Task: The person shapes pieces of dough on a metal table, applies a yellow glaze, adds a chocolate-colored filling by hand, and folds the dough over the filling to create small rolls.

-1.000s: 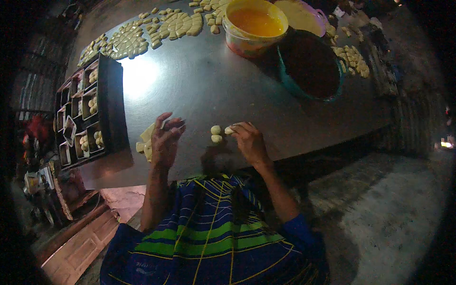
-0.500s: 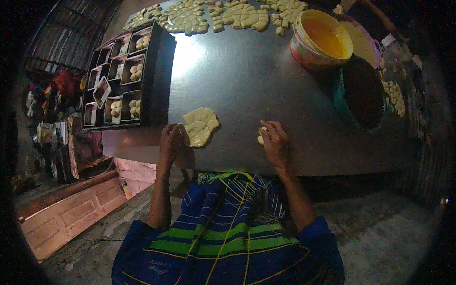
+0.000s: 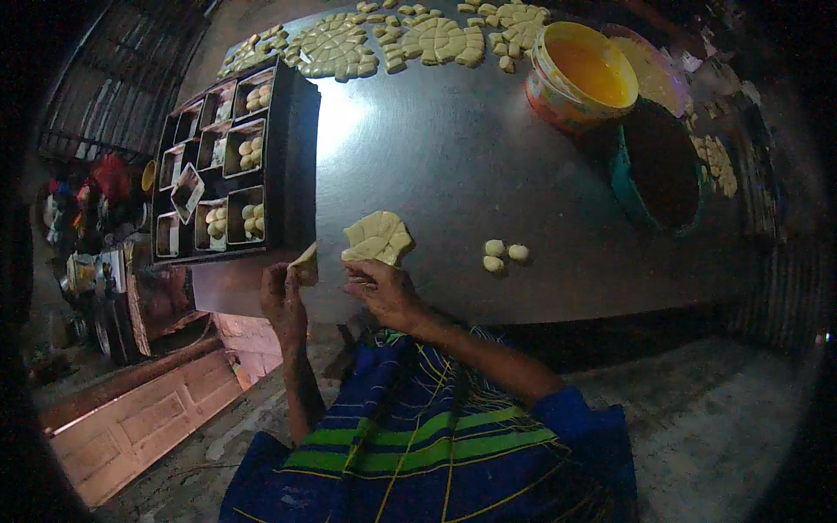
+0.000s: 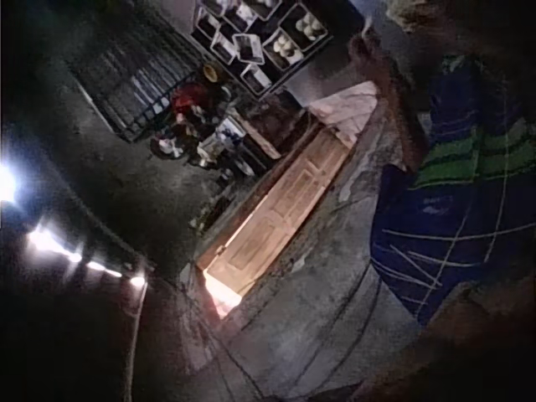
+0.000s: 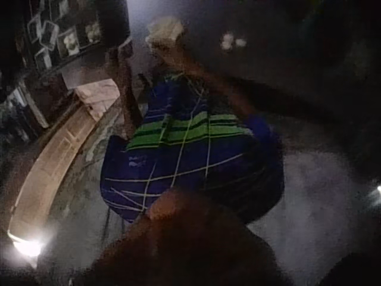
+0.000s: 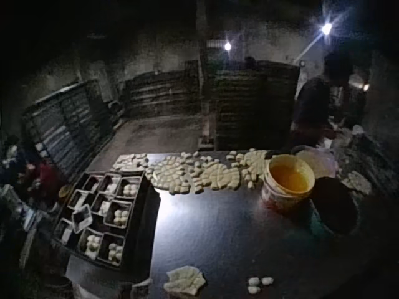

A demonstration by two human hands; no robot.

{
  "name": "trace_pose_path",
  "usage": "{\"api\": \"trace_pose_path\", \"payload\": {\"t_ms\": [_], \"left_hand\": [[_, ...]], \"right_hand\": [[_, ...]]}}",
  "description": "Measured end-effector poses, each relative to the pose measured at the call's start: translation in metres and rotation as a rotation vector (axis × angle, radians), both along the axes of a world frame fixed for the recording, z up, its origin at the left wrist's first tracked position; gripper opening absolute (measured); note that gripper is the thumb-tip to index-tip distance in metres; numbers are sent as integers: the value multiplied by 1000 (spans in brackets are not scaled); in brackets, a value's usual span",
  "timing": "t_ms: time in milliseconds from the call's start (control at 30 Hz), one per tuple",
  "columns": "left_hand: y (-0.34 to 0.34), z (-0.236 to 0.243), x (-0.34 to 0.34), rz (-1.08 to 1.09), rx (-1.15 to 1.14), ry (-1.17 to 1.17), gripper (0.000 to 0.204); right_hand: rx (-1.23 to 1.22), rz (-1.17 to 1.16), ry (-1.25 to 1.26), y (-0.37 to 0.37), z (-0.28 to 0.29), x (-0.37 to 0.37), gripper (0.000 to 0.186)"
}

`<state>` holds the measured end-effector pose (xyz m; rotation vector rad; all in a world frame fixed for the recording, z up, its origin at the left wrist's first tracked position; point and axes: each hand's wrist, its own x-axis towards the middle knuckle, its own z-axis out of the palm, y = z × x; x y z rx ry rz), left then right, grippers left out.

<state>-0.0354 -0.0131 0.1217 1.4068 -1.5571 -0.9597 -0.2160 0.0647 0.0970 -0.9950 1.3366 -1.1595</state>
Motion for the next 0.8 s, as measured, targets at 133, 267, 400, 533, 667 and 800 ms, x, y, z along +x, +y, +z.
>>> {"api": "trace_pose_path", "payload": {"t_ms": [133,267,400,533,667,800], "left_hand": [[1,38,-23,-2,80,171,15],[20,43,-63,-224,219,289,13],[36,50,-94,-307,375,395,33],[45,53,-130,-246,40,162,44],[51,61,-174,-525,-407,-60,39],[62,57,-217,-585,-153,300,40]], "right_hand": [[-174,-189,-369,-21,13,13,55],[-216,-251,-161,-29,42,-13,46],[-121,-326,9,-5,51,-58,29],[-35,-368,-31,26,41,-94,32],[-113,-303,-365,54,31,-90,41],[-240,-394,-596,74,22,-97,40]]}}
